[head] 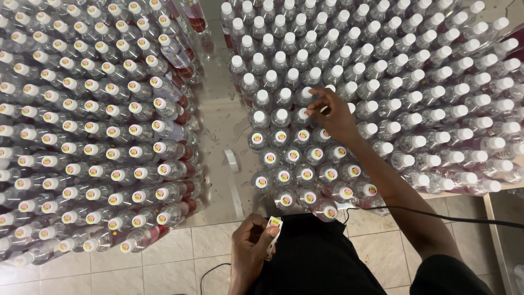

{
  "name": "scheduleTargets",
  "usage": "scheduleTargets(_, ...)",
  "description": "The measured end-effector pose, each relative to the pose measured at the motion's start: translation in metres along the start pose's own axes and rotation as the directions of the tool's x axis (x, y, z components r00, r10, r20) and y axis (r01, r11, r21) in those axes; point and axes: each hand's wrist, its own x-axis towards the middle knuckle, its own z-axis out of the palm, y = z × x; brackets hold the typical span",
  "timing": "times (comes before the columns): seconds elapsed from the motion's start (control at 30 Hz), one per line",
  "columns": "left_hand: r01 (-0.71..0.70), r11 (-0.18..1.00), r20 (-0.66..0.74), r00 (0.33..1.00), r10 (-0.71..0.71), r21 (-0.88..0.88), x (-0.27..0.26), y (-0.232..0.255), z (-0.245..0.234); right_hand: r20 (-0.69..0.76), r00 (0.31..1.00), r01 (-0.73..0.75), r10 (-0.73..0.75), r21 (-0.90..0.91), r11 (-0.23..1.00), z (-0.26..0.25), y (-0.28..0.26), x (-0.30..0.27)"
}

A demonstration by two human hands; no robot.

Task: Applying small circular labels to the caps of plastic bottles arranged on a production table.

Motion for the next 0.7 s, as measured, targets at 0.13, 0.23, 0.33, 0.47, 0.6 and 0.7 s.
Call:
scheduleTargets(0.13, 0.008, 1.000, 0.006, 1.000, -0.008, -0.016, -0.001, 0.001, -0.001, 0.042, 0.998, 0.039, -0.037, -0.044, 0.998, 0.006, 0.003, 0.005)
scheduleTargets(0.23, 0.042, 0.999, -0.013, 0.999, -0.042, -0.005, -0.002, 0.000, -0.002, 0.048, 0.996, 0.078, -0.071, -0.162, 0.984, 0.013, 0.026, 0.007)
scheduleTargets(0.33, 0.032, 0.999, -0.021, 0.999, -0.033, -0.019, -0.004, 0.000, -0.003, 0.019, 0.953, 0.295, -0.301, -0.264, 0.918, 0.020, 0.049, 0.008)
scheduleTargets(0.47, 0.022, 0.999, -0.020, 1.000, -0.023, -0.039, -0.005, -0.001, -0.003, 0.035, 0.925, 0.372, -0.379, -0.294, 0.880, 0.020, 0.045, 0.012)
scheduleTargets(0.6, 0.029, 0.999, 0.001, 1.000, -0.029, -0.022, -0.006, 0.006, -0.002, 0.057, 0.984, 0.178, -0.171, -0.177, 0.968, 0.018, 0.025, 0.021)
scheduleTargets(0.7, 0.026, 0.999, 0.007, 1.000, -0.026, -0.025, -0.007, 0.011, -0.002, 0.022, 0.989, 0.148, -0.146, -0.119, 0.982, 0.022, 0.011, 0.024)
